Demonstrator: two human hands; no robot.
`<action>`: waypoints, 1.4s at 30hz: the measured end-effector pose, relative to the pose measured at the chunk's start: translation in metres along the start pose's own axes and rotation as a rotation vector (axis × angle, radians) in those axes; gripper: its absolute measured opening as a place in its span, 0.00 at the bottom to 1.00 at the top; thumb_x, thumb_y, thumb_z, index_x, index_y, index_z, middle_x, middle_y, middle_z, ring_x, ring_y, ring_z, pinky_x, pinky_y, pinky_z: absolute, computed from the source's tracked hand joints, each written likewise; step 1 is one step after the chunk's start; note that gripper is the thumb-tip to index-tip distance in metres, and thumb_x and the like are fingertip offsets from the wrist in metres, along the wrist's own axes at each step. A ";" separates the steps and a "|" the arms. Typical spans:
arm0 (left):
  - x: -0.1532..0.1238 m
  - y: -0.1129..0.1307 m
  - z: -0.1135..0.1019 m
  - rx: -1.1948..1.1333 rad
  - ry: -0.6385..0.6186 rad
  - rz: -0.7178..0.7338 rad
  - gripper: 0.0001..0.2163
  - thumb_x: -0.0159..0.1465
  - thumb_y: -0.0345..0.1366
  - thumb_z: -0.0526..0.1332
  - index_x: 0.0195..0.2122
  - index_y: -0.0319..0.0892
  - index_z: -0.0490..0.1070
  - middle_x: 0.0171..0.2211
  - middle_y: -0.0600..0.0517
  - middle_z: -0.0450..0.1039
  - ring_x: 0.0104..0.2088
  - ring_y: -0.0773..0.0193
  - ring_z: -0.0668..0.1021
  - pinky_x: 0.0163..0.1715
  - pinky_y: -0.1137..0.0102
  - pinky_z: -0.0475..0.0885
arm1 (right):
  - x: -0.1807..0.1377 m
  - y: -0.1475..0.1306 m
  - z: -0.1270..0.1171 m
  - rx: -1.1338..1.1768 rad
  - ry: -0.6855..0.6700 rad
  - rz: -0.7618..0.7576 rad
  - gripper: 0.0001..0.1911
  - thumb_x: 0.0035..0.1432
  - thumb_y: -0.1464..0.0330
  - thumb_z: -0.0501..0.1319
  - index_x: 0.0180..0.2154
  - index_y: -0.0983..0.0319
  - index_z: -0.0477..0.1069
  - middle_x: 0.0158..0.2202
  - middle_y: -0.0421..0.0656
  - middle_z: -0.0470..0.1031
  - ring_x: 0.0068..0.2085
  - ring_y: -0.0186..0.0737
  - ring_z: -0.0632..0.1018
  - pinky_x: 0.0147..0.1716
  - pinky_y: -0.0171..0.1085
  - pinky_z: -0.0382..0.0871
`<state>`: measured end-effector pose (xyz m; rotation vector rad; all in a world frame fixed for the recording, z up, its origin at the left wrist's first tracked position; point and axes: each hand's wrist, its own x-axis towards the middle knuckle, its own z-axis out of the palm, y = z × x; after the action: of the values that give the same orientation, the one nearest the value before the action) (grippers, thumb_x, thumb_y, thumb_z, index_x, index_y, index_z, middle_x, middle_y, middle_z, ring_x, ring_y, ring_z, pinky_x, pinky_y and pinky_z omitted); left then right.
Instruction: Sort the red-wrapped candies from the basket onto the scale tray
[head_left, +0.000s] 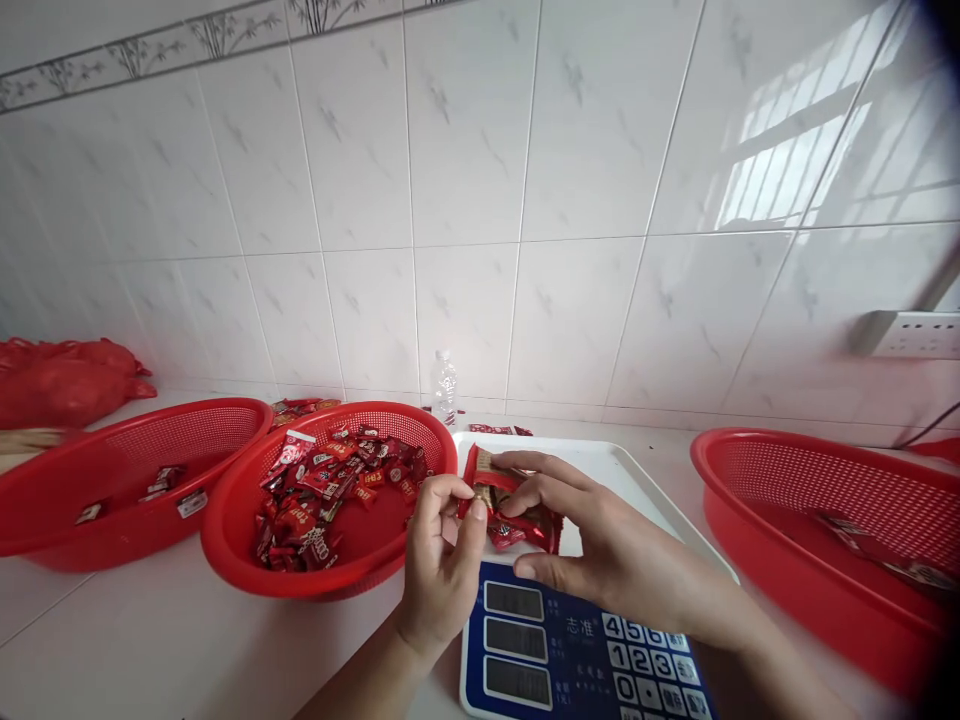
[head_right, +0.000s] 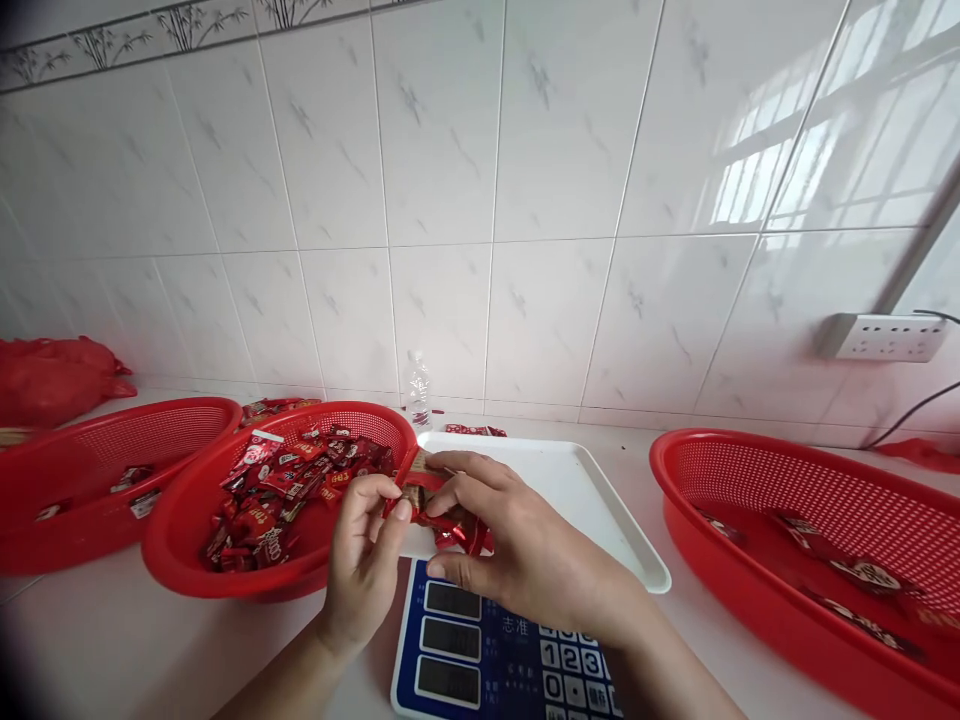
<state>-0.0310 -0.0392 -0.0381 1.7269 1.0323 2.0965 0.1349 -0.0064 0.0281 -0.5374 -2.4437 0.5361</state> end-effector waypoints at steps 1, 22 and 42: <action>-0.001 0.000 0.000 0.010 0.014 0.022 0.01 0.66 0.34 0.55 0.37 0.44 0.63 0.30 0.55 0.65 0.28 0.71 0.71 0.29 0.77 0.70 | -0.001 -0.001 -0.002 0.049 -0.007 0.012 0.10 0.57 0.61 0.62 0.40 0.57 0.69 0.59 0.47 0.62 0.54 0.45 0.71 0.46 0.41 0.72; -0.018 -0.001 0.004 -0.203 -0.280 -0.022 0.22 0.67 0.34 0.56 0.59 0.52 0.49 0.47 0.47 0.70 0.47 0.61 0.75 0.48 0.63 0.72 | 0.004 0.002 -0.001 0.793 0.164 0.203 0.12 0.56 0.61 0.64 0.35 0.61 0.65 0.26 0.36 0.68 0.25 0.28 0.70 0.23 0.29 0.67; -0.017 0.009 -0.003 -0.341 -0.211 -0.079 0.19 0.68 0.32 0.54 0.58 0.53 0.55 0.50 0.49 0.71 0.48 0.62 0.75 0.46 0.67 0.72 | 0.001 0.005 -0.013 0.508 0.038 0.093 0.17 0.61 0.57 0.57 0.28 0.64 0.71 0.24 0.39 0.70 0.26 0.29 0.68 0.25 0.30 0.63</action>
<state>-0.0265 -0.0569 -0.0454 1.6600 0.6303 1.8624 0.1433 0.0017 0.0363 -0.4380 -2.1365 1.1290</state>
